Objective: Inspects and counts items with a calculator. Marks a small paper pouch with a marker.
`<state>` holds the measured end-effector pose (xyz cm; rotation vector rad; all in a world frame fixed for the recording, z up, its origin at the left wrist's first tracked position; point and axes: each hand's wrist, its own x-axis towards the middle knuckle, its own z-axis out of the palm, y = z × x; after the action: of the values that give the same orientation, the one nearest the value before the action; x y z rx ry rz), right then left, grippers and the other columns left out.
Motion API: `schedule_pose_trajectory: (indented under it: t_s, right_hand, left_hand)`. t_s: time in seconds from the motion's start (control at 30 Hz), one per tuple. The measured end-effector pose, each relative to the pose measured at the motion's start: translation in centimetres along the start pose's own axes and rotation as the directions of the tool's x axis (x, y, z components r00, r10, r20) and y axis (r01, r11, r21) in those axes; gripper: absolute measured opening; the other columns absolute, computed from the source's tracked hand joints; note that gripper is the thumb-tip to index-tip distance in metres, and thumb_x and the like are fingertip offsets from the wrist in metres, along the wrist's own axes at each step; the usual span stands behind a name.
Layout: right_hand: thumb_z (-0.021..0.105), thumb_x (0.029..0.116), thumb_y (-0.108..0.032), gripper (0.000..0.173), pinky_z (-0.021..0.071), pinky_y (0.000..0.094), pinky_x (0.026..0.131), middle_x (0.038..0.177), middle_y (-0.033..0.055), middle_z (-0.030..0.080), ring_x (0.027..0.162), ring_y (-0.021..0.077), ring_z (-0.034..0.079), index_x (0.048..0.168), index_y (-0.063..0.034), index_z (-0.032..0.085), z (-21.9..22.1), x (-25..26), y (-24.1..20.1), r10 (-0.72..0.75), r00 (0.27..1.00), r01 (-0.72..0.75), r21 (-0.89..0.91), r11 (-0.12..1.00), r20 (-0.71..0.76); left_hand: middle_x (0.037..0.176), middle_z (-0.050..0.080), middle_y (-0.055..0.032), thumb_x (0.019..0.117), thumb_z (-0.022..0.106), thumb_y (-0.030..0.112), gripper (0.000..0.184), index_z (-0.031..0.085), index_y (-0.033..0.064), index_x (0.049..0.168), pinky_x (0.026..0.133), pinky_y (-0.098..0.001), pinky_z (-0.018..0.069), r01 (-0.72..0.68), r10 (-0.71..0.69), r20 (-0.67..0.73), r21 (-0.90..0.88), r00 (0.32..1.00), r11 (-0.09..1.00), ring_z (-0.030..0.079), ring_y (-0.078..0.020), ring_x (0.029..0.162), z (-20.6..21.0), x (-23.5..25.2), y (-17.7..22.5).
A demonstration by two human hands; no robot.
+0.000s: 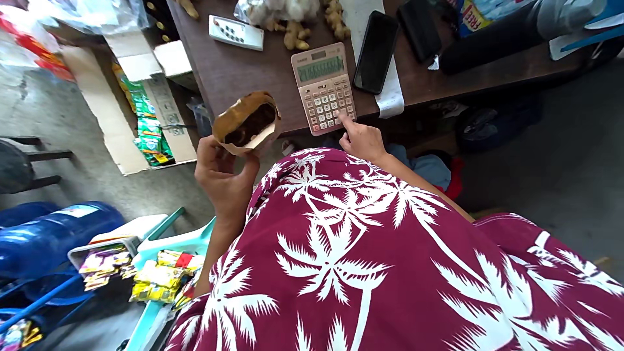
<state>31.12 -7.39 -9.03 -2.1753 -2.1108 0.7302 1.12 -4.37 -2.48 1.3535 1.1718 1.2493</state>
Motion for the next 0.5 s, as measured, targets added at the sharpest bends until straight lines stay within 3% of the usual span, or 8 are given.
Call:
schedule_pose_trajectory:
  t_s: [0.07, 0.33, 0.5]
  right_hand:
    - [0.055, 0.0939, -0.01, 0.061, 0.0523, 0.0584, 0.061, 0.085, 0.0185, 0.072, 0.072, 0.0405, 0.07, 0.154, -0.0094, 0.047, -0.3, 0.2, -0.1, 0.032, 0.997, -0.032, -0.003, 0.999, 0.073]
    - [0.054, 0.0934, -0.009, 0.059, 0.0519, 0.0574, 0.06, 0.085, 0.018, 0.072, 0.072, 0.0397, 0.07, 0.153, -0.0104, 0.05, -0.7, 0.0, -0.3, 0.04, 0.998, -0.04, -0.005, 0.999, 0.045]
    - [0.056, 0.0941, -0.013, 0.06, 0.052, 0.0619, 0.064, 0.087, 0.0174, 0.074, 0.076, 0.0414, 0.071, 0.153, -0.0131, 0.049, -1.3, 0.0, -0.7, 0.174, 0.979, -0.175, -0.002, 0.985, 0.111]
  left_hand:
    - [0.117, 0.067, 0.0024, 0.0796, 0.074, -0.002, 0.048, 0.053, 0.0042, 0.122, 0.095, -0.0355, 0.0594, -0.001, 0.001, 0.005, -0.002, 1.0, 1.0, 0.068, -0.012, 0.107, 0.0, 0.0, -0.1]
    - [0.117, 0.067, 0.0028, 0.079, 0.074, -0.002, 0.047, 0.053, 0.0044, 0.121, 0.095, -0.0355, 0.0595, -0.001, 0.001, 0.008, 0.0, 1.0, 1.0, 0.068, -0.0118, 0.107, 0.0, 0.3, 0.0]
    - [0.117, 0.067, 0.0031, 0.0796, 0.075, -0.001, 0.048, 0.053, 0.0048, 0.122, 0.095, -0.0358, 0.0597, 0.003, -0.003, 0.002, 0.002, 1.0, 1.0, 0.068, -0.012, 0.107, -0.2, 0.3, 0.0]
